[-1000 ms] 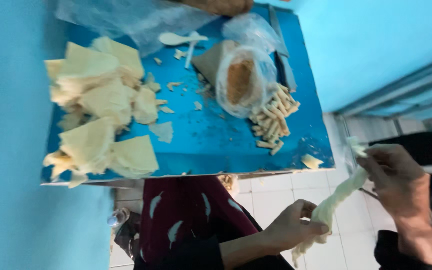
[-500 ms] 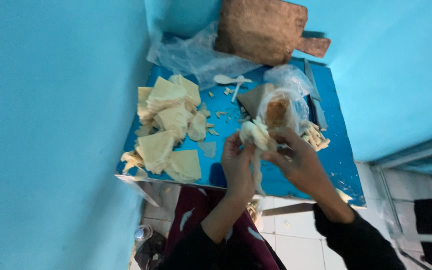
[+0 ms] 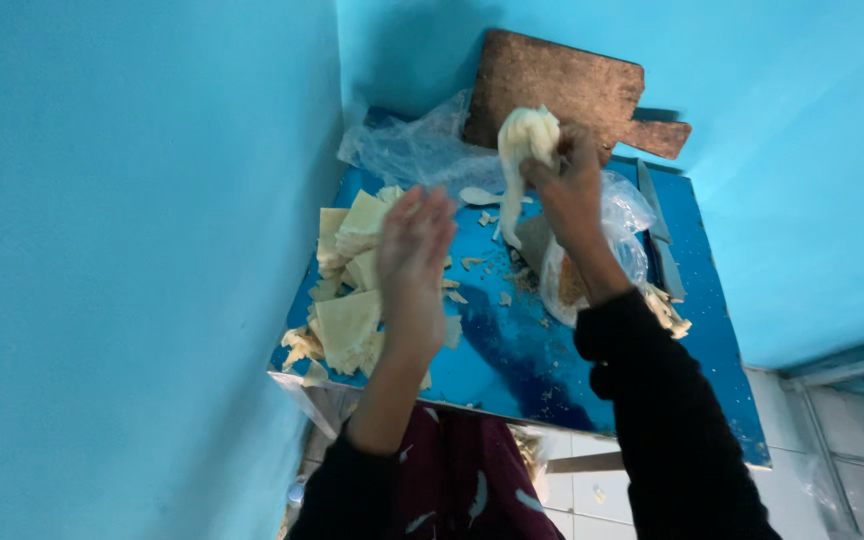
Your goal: The person sits at a blue table and folds triangular dough sheets, rolling them by hand into cylindrical pieces and adding them to a pile of finished rolls. They occasionally reach into a container of brown powder and handle dough scraps while continuing to shape the rolls.
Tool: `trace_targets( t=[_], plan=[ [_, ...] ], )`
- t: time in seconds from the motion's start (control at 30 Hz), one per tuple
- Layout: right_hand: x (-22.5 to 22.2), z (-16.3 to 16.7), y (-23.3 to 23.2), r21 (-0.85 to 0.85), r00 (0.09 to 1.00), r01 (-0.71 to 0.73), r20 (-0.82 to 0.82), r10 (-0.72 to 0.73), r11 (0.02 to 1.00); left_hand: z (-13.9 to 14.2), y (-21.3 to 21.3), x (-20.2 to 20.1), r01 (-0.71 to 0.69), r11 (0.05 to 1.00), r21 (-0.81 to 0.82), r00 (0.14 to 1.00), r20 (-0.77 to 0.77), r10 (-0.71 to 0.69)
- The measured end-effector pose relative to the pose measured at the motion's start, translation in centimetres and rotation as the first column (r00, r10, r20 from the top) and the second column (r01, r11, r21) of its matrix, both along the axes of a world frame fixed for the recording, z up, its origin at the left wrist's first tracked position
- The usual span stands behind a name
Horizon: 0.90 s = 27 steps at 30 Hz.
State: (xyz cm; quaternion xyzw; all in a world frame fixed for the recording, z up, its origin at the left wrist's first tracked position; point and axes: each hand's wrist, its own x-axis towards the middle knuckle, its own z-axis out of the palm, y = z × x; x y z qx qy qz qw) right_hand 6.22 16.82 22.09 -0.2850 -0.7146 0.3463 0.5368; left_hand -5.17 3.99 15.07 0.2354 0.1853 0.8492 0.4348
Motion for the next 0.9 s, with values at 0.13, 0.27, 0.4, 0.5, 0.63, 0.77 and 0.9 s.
trace_targets(
  t=[0.13, 0.27, 0.4, 0.5, 0.63, 0.77, 0.9],
  plan=[
    [-3.3, -0.8, 0.8, 0.355, 0.931, 0.197, 0.224, -0.288, 0.914, -1.3, -6.7, -2.2, -0.286, 0.958, -0.016, 0.956, -0.075, 0.284],
    [-5.4, -5.0, 1.2, 0.539, 0.687, 0.07, 0.584, -0.433, 0.839, -3.6, -11.4, -3.2, -0.495, 0.867, -0.055, 0.853, -0.222, 0.473],
    [-4.8, -6.7, 3.2, 0.461, 0.655, -0.08, 0.693, -0.301, 0.884, -5.7, -13.6, -3.4, -0.578, 0.788, -0.213, 0.733, -0.559, 0.387],
    [-2.3, -5.9, 4.7, 0.236, 0.721, 0.115, 0.649, -0.244, 0.965, -6.8, -13.9, -3.6, -0.6, 0.734, -0.318, 0.543, -0.836, 0.081],
    [0.9, -5.5, -0.8, 0.265, 0.722, 0.015, 0.664, -0.194, 0.964, -7.9, -13.2, -2.3, -0.652, 0.738, -0.172, 0.326, -0.943, 0.068],
    [1.4, -9.5, -10.2, -0.294, 0.646, -0.146, 0.695, 0.316, 0.945, -9.2, -13.1, -1.2, -0.704, 0.701, -0.113, 0.227, -0.971, 0.07],
    [2.8, -11.7, -12.9, -0.787, 0.745, -0.399, 0.021, 0.667, 0.471, -10.2, -13.9, -0.8, -0.726, 0.669, -0.16, 0.252, -0.967, 0.043]
  ],
)
